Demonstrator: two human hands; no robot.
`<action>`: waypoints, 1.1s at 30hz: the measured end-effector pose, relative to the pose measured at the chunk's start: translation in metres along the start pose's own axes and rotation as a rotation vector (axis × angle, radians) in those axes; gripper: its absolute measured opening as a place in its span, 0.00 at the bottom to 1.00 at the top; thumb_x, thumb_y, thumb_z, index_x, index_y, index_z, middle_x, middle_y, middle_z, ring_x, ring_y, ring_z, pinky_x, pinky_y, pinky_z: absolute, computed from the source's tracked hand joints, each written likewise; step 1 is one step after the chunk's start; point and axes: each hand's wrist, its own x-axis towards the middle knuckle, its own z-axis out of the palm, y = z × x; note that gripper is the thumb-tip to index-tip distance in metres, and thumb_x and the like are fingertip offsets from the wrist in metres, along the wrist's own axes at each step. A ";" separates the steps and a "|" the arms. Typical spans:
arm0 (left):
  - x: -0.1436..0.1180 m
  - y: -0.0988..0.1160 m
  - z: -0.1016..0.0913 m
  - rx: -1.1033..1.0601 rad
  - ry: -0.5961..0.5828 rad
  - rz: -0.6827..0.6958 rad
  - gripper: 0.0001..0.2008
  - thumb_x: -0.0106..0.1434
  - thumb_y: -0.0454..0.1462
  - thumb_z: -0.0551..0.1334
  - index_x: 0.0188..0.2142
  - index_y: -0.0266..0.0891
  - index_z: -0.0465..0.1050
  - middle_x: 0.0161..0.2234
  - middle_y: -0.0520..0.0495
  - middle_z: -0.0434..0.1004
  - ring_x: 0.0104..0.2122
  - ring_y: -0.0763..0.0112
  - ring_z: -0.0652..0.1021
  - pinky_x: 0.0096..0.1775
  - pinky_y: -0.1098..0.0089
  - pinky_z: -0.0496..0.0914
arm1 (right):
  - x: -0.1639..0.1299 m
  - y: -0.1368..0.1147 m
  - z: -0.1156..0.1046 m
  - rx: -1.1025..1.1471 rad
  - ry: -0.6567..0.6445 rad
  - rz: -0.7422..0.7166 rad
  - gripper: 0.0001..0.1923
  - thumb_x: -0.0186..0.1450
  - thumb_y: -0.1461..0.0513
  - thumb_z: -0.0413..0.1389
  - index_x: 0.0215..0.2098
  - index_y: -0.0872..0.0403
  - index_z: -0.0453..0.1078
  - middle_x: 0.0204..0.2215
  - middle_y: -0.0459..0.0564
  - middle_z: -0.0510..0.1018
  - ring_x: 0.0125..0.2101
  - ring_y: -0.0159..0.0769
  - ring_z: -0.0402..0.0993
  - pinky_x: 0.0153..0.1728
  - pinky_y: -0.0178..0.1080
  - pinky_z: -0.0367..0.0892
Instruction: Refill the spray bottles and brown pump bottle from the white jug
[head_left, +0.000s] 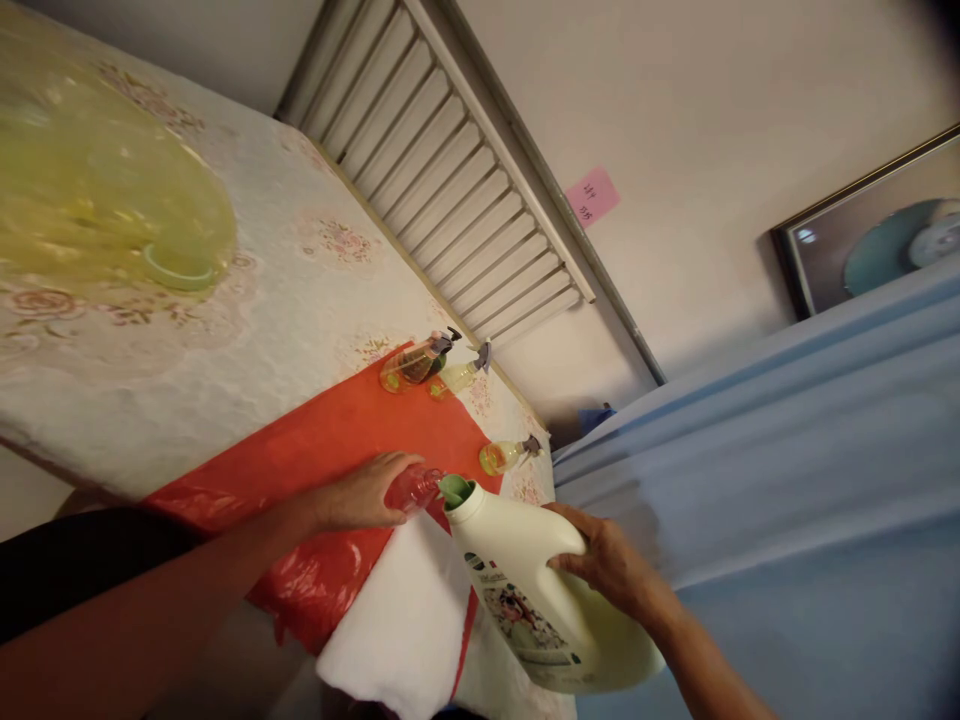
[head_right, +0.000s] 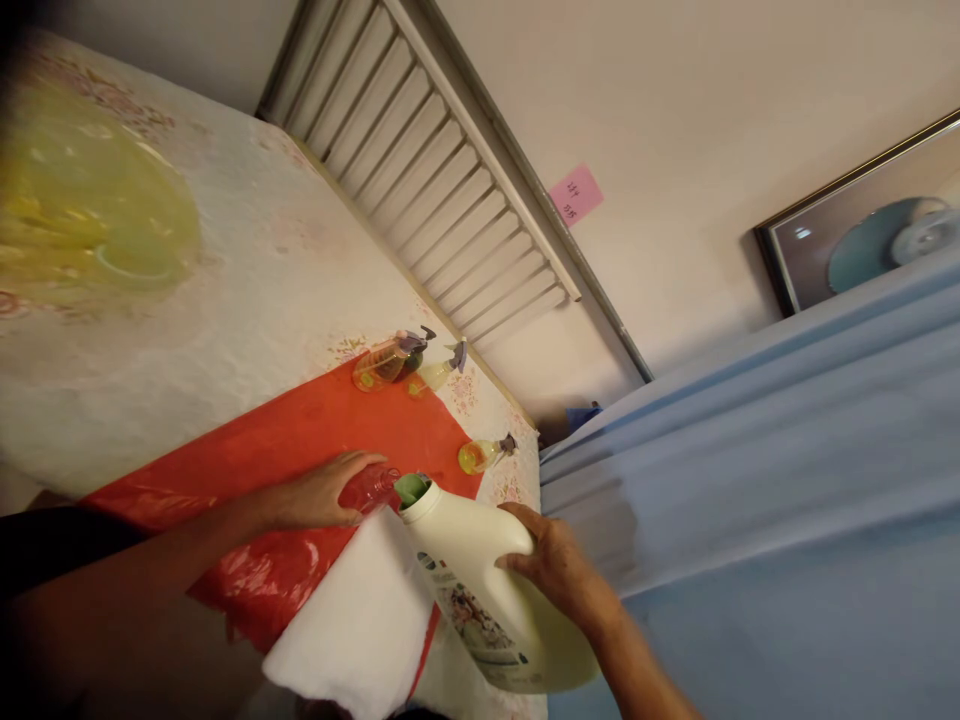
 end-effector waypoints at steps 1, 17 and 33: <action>0.000 -0.001 0.000 0.002 -0.004 -0.001 0.32 0.56 0.48 0.64 0.59 0.41 0.63 0.58 0.40 0.70 0.58 0.54 0.70 0.59 0.59 0.64 | 0.000 0.000 0.000 0.002 0.003 -0.001 0.23 0.58 0.58 0.61 0.53 0.49 0.71 0.38 0.45 0.82 0.37 0.42 0.77 0.38 0.38 0.71; 0.001 -0.004 0.000 -0.009 -0.031 0.002 0.33 0.56 0.46 0.64 0.59 0.41 0.62 0.59 0.40 0.69 0.59 0.54 0.69 0.60 0.57 0.64 | 0.002 -0.001 0.000 -0.033 0.013 0.018 0.23 0.57 0.59 0.62 0.52 0.49 0.71 0.37 0.45 0.81 0.38 0.42 0.76 0.40 0.38 0.69; 0.000 -0.002 -0.001 -0.002 -0.052 -0.010 0.34 0.56 0.47 0.64 0.60 0.42 0.61 0.60 0.41 0.68 0.60 0.55 0.69 0.60 0.58 0.63 | 0.000 0.004 0.000 -0.029 0.017 0.045 0.25 0.57 0.59 0.62 0.54 0.47 0.70 0.39 0.45 0.82 0.38 0.43 0.76 0.41 0.39 0.70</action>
